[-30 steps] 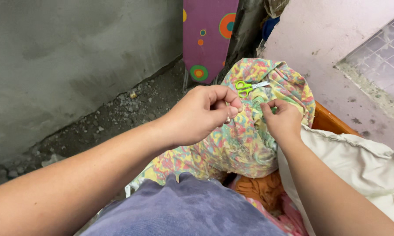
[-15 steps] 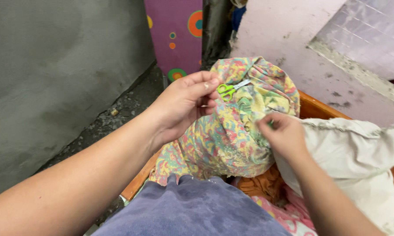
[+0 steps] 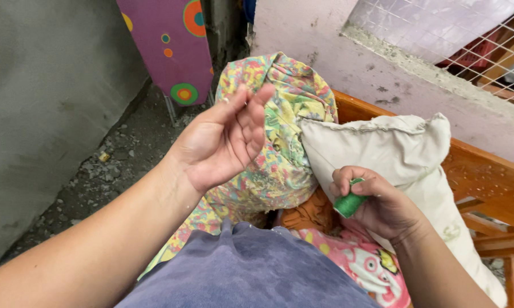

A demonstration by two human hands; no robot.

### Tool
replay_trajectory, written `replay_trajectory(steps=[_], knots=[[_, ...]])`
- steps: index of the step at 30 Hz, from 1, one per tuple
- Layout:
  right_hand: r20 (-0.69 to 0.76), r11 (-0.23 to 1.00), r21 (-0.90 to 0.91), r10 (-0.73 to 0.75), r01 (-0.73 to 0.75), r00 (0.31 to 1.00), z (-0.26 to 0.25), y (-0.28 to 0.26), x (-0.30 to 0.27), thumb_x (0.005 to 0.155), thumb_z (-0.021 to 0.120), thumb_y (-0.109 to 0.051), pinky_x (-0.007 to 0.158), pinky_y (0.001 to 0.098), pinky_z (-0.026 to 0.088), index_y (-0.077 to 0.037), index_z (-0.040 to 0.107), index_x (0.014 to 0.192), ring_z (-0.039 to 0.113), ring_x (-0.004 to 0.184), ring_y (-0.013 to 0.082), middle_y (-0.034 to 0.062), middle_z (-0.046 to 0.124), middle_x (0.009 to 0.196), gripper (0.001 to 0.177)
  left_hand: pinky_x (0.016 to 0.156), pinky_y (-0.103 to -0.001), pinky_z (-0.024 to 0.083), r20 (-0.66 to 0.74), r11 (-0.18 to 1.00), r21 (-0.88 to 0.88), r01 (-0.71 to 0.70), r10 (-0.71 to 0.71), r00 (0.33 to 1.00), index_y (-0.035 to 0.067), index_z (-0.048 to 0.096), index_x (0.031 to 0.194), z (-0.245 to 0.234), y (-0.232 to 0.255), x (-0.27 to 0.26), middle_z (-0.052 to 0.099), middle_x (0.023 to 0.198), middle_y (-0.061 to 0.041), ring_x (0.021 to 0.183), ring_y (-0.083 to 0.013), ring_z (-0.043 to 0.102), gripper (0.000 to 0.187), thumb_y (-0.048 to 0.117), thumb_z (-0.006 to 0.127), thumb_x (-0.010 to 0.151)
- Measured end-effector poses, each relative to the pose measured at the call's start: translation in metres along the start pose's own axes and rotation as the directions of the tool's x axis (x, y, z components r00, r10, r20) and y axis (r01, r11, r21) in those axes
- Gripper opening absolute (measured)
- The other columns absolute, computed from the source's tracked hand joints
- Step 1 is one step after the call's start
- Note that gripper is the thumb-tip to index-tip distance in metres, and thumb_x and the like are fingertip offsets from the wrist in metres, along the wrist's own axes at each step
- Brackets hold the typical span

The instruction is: The person threads a needle with green thread and sews the edge of a white pillowcase. They pull the thread through the fabric repeatedly and finish by cutting the thread with scissors.

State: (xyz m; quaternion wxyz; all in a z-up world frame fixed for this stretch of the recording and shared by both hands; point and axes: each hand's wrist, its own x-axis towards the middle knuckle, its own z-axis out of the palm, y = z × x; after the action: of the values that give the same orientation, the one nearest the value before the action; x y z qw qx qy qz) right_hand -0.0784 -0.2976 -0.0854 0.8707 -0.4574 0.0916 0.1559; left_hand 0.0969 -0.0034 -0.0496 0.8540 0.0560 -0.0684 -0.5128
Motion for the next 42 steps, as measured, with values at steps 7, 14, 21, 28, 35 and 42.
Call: replay_trajectory(steps=[7,14,21,28,35,42], knots=[[0.169,0.949,0.314,-0.075,0.018,0.983,0.008,-0.008,-0.023,0.089,0.064,-0.012,0.081,0.0330,0.046,0.004,0.055,0.102,0.049,0.092,0.0223,0.0099,0.049,0.098,0.023,0.078,-0.033,0.060,-0.297,0.945,0.299,-0.134,0.225,0.928,0.013,0.057,0.093,-0.001,-0.014,0.010,0.060,0.078,0.003,0.085,-0.0138,0.070,0.022,0.026,0.050,0.109],[0.104,0.982,0.189,-0.025,0.005,0.994,0.014,-0.023,-0.038,0.077,0.061,-0.009,0.093,0.0334,0.051,0.004,0.047,0.132,0.056,0.101,0.0243,0.0093,0.051,0.097,0.058,0.070,-0.031,0.050,-0.413,0.547,0.828,0.126,0.442,0.796,0.014,0.055,0.093,0.023,-0.031,0.008,0.051,0.073,0.004,0.075,-0.0100,0.062,0.015,0.019,0.050,0.106],[0.019,0.999,0.043,0.012,-0.013,1.000,0.009,-0.024,-0.038,0.085,0.061,-0.005,0.071,0.0269,0.047,-0.006,0.051,0.117,0.054,0.085,0.0143,0.0051,0.056,0.099,0.034,0.067,-0.032,0.058,-0.344,0.713,0.697,-0.077,0.427,0.836,0.012,0.052,0.093,0.038,-0.033,0.003,0.046,0.069,0.004,0.063,-0.0119,0.056,0.014,0.019,0.050,0.106],[-0.100,0.977,-0.192,0.070,-0.088,0.992,0.007,-0.013,-0.024,0.099,0.056,-0.010,0.064,0.0233,0.043,-0.001,0.060,0.114,0.049,0.074,0.0079,0.0036,0.064,0.094,0.018,0.054,-0.026,0.041,-0.294,0.786,0.590,-0.185,0.423,0.858,0.014,0.051,0.099,0.041,-0.039,0.002,0.039,0.066,0.005,0.054,-0.0074,0.039,0.008,0.018,0.052,0.105],[-0.279,0.923,-0.383,-0.160,0.043,0.947,0.007,-0.013,-0.018,0.105,0.050,-0.030,0.076,0.0270,0.046,-0.007,0.064,0.119,0.058,0.085,0.0124,0.0058,0.064,0.093,0.030,0.046,-0.025,0.026,-0.387,0.574,0.805,0.147,0.321,0.864,0.016,0.053,0.098,0.035,-0.046,0.001,0.036,0.065,0.007,0.052,-0.0054,0.029,0.002,0.016,0.054,0.099],[-0.388,0.916,-0.364,-0.315,0.170,0.866,-0.008,-0.011,-0.006,0.096,0.066,-0.019,0.078,0.0317,0.055,-0.003,0.066,0.103,0.072,0.090,0.0185,0.0109,0.077,0.092,0.017,0.072,-0.024,0.049,-0.269,0.200,0.954,0.225,0.230,0.935,0.011,0.060,0.098,0.010,-0.075,0.003,0.069,0.085,0.003,0.081,-0.0038,0.062,0.006,0.015,0.055,0.099]])
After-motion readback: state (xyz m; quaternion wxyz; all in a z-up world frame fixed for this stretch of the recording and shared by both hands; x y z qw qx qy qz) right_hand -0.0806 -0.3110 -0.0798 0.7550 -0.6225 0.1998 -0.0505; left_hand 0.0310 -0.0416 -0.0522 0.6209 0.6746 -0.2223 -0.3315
